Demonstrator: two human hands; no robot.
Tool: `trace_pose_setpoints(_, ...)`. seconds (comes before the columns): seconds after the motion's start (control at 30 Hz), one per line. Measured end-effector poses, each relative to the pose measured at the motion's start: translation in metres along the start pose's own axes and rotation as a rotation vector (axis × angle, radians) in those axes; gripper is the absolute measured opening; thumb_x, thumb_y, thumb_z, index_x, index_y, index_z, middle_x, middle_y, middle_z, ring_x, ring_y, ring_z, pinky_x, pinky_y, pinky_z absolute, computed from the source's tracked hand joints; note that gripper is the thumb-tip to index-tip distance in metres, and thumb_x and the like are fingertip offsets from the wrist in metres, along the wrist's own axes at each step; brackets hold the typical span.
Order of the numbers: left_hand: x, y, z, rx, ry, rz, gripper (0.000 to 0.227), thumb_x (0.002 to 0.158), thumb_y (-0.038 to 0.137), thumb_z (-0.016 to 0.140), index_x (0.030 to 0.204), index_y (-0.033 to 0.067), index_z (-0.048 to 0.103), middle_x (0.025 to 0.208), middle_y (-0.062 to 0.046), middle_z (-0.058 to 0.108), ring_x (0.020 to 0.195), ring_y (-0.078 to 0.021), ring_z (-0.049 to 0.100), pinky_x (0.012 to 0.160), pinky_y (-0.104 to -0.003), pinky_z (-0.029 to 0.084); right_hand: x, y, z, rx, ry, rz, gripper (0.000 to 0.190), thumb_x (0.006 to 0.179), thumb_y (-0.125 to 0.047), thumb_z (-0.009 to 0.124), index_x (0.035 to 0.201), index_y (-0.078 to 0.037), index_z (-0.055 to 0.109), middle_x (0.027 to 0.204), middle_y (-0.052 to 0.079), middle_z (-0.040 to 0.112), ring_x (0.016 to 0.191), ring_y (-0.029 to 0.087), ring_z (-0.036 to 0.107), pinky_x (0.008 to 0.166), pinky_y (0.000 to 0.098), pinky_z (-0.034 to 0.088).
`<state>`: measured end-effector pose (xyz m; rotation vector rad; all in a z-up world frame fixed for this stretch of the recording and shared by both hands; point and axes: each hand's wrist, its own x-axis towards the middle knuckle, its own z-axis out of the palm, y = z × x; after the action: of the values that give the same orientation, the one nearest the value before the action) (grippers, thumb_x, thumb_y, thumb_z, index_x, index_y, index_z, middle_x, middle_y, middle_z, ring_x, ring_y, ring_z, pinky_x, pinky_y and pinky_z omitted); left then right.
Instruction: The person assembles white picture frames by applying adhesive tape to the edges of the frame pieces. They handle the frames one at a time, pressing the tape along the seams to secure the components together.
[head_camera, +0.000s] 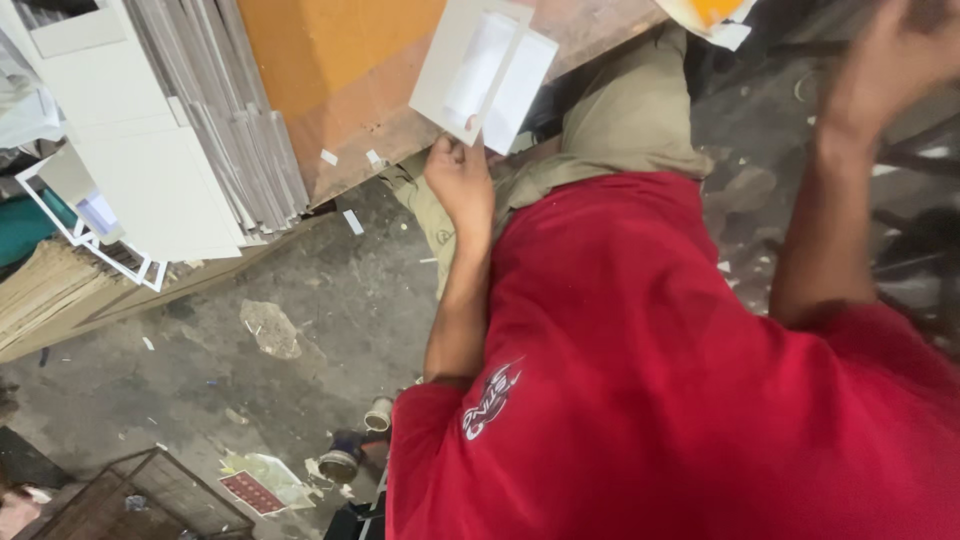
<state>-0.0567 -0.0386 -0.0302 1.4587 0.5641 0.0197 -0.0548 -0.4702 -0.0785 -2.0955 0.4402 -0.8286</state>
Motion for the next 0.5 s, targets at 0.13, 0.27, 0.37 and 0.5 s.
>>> trace_pose_setpoints(0.13,-0.001,0.028,-0.007,0.189,0.136,0.200,0.030,0.099,0.007,0.069,0.123,-0.0115,0.063,0.101,-0.015,0.076,0.090,-0.0162,0.072,0.080,-0.028,0.059,-0.002,-0.095,-0.007,-0.074,-0.029,-0.362,0.019,0.113,0.018,0.063,0.132,0.017,0.060,0.124,0.031,0.067,0.114,0.041,0.069,0.101,0.0453,0.058)
trace_pose_setpoints(0.27,-0.022,0.065,-0.019,0.631,0.364,0.474,0.035,0.099,0.009,0.073,0.128,-0.0076,0.063,0.105,-0.016,0.073,0.089,-0.0221,0.071,0.080,-0.033,0.059,-0.006,-0.180,0.007,0.430,-0.245,-0.132,0.019,0.104,0.013,0.077,0.115,0.007,0.062,0.120,0.013,0.062,0.090,0.022,0.068,0.074,0.0278,0.057)
trace_pose_setpoints(0.37,-0.027,0.078,-0.018,0.847,0.249,0.817,0.025,0.103,0.013,0.072,0.124,0.0010,0.066,0.122,-0.015,0.070,0.115,-0.0279,0.065,0.102,-0.041,0.054,-0.024,-0.214,0.022,0.398,-0.433,-0.126,0.019,0.094,0.011,0.081,0.109,0.008,0.069,0.141,0.012,0.044,0.085,0.017,0.063,0.066,0.0221,0.051)
trace_pose_setpoints(0.5,-0.017,0.070,0.002,1.049,-0.071,0.795,0.037,0.097,0.024,0.073,0.126,0.0025,0.068,0.127,-0.011,0.065,0.125,-0.0294,0.052,0.109,-0.053,0.033,-0.049,-0.226,0.056,0.625,-0.622,0.250,0.019,0.098,0.007,0.078,0.111,0.006,0.065,0.150,0.012,0.038,0.097,0.014,0.069,0.086,0.0234,0.062)
